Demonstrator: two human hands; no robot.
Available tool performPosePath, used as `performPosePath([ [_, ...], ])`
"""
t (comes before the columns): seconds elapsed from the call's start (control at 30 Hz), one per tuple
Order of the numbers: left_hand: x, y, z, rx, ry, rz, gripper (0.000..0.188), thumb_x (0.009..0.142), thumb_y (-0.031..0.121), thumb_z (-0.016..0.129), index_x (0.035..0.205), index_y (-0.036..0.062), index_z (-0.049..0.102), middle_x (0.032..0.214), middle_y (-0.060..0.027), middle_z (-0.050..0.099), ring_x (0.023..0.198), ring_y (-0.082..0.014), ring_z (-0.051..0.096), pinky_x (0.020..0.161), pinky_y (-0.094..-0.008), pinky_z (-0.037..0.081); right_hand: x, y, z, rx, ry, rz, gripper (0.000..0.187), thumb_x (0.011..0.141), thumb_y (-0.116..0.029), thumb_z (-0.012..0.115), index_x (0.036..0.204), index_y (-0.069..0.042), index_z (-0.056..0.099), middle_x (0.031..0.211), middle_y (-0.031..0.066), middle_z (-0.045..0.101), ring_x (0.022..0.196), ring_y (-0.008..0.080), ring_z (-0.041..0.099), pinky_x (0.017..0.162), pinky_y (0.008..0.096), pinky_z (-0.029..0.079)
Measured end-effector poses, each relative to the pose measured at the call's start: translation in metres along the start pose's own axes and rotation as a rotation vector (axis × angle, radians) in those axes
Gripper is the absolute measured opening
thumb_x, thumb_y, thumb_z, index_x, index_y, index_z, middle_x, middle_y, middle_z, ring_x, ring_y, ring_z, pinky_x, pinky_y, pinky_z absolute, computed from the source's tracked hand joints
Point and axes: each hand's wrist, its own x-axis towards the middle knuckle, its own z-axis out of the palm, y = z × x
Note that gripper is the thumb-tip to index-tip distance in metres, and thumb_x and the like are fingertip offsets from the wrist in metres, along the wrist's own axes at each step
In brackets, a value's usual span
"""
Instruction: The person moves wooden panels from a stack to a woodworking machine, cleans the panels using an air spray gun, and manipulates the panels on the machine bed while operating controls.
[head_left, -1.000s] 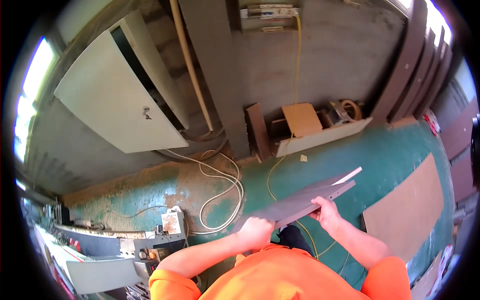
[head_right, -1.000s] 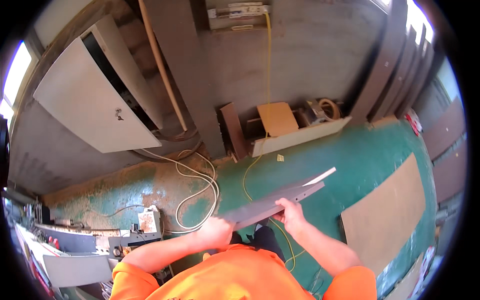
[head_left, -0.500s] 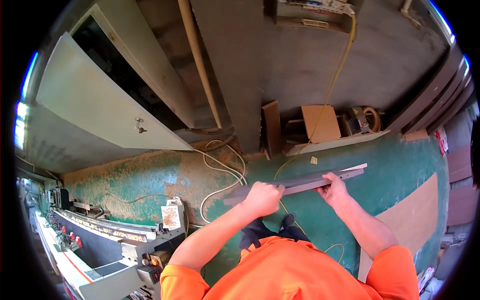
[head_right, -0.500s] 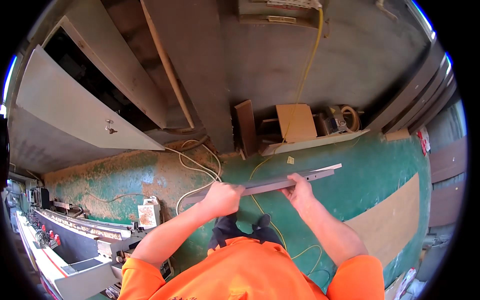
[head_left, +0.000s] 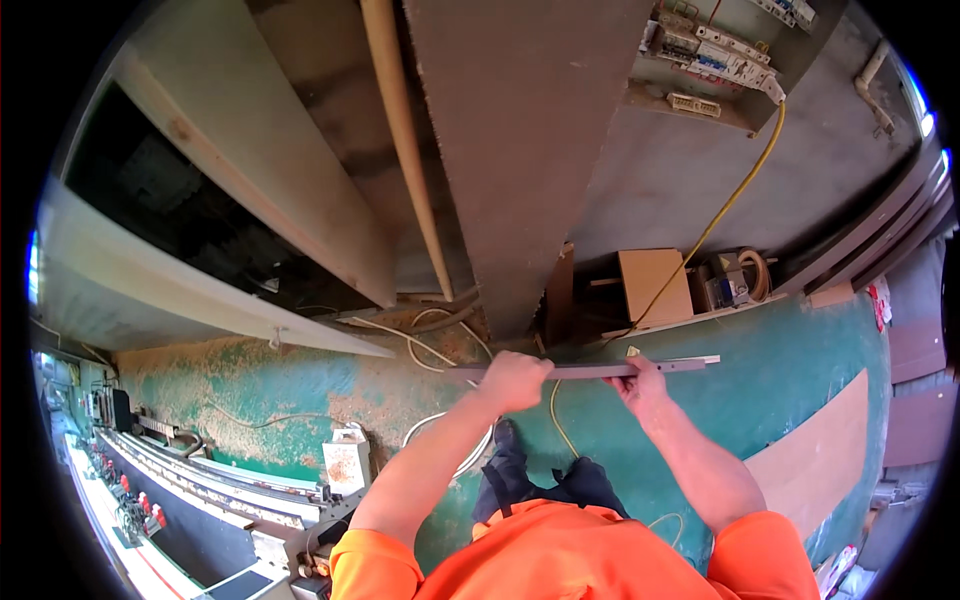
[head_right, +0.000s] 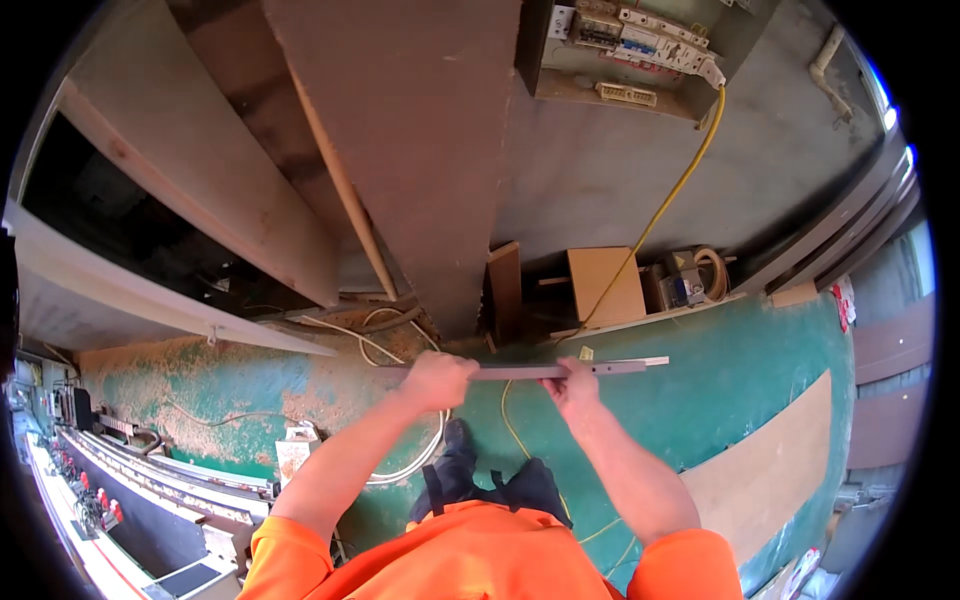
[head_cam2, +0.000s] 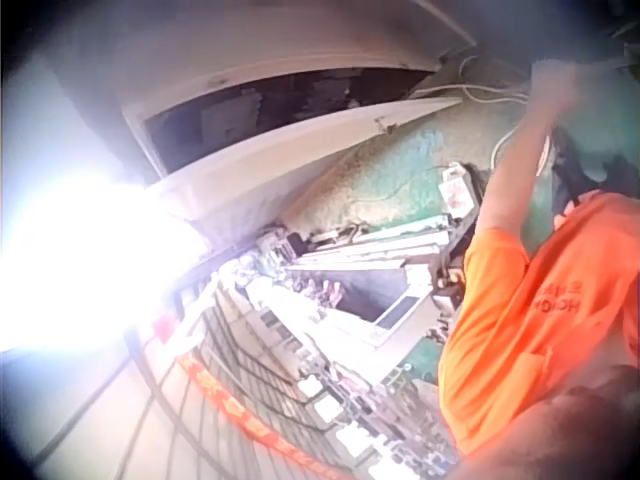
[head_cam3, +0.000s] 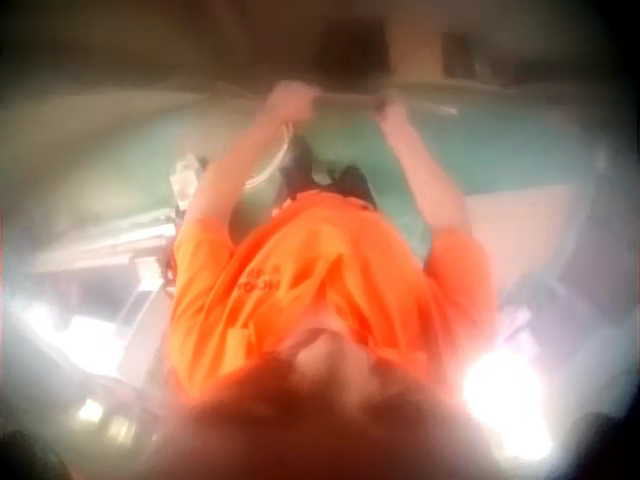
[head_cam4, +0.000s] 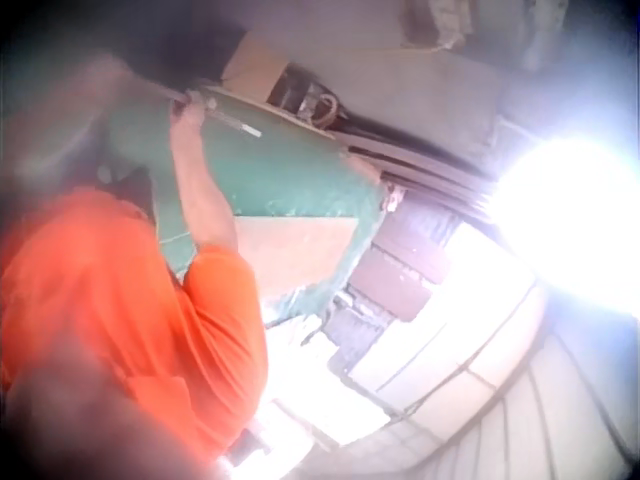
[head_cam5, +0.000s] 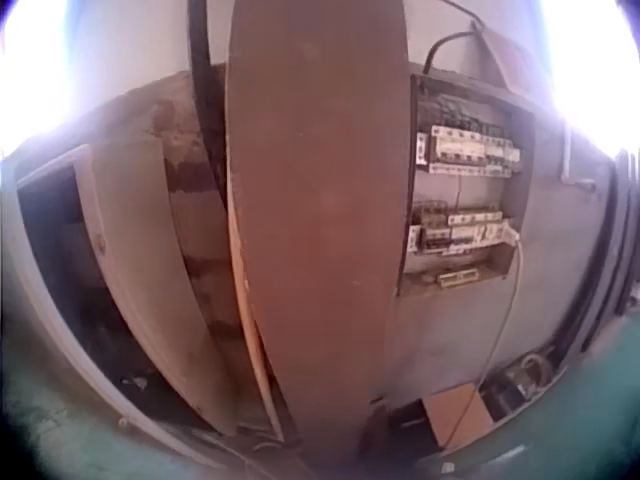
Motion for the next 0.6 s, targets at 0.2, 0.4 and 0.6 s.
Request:
performPosePath([
  [0.2,0.016,-0.029,0.001,0.035,0.322,-0.171,0.028,0.068,0.005,0.056,0.096,0.0052,0.061,0.095,-0.0100,0.065,0.094,-0.0277,0.061,0.081,-0.0417,0.047,0.017,-0.026,0.060,-0.071,-0.018,-0.026,0.020,0.084,-0.021,0.056,0.091,-0.002,0.052,0.074,0.0145,0.059,0.059,0.0265,0.062,0.047,0.0265,0.053],
  [0.4,-0.034,0.027,0.006,0.143,0.597,-0.320,0.044,0.069,0.004,0.055,0.113,0.0011,0.055,0.117,-0.0136,0.054,0.113,-0.0322,0.049,0.095,-0.0431,0.040,0.041,-0.056,0.081,-0.235,-0.066,-0.024,0.027,0.084,-0.033,0.057,0.099,-0.011,0.051,0.078,0.0130,0.060,0.057,0.0242,0.063,0.046,0.0283,0.052],
  [0.6,-0.242,0.131,0.229,-0.210,0.212,-1.198,0.048,0.072,0.016,0.063,0.117,0.0031,0.053,0.113,-0.0181,0.056,0.107,-0.0364,0.052,0.090,-0.0435,0.045,0.045,-0.064,0.071,-0.304,-0.173,0.033,0.058,0.082,-0.046,0.058,0.126,-0.011,0.043,0.097,0.0151,0.058,0.083,0.0283,0.063,0.070,0.0357,0.048],
])
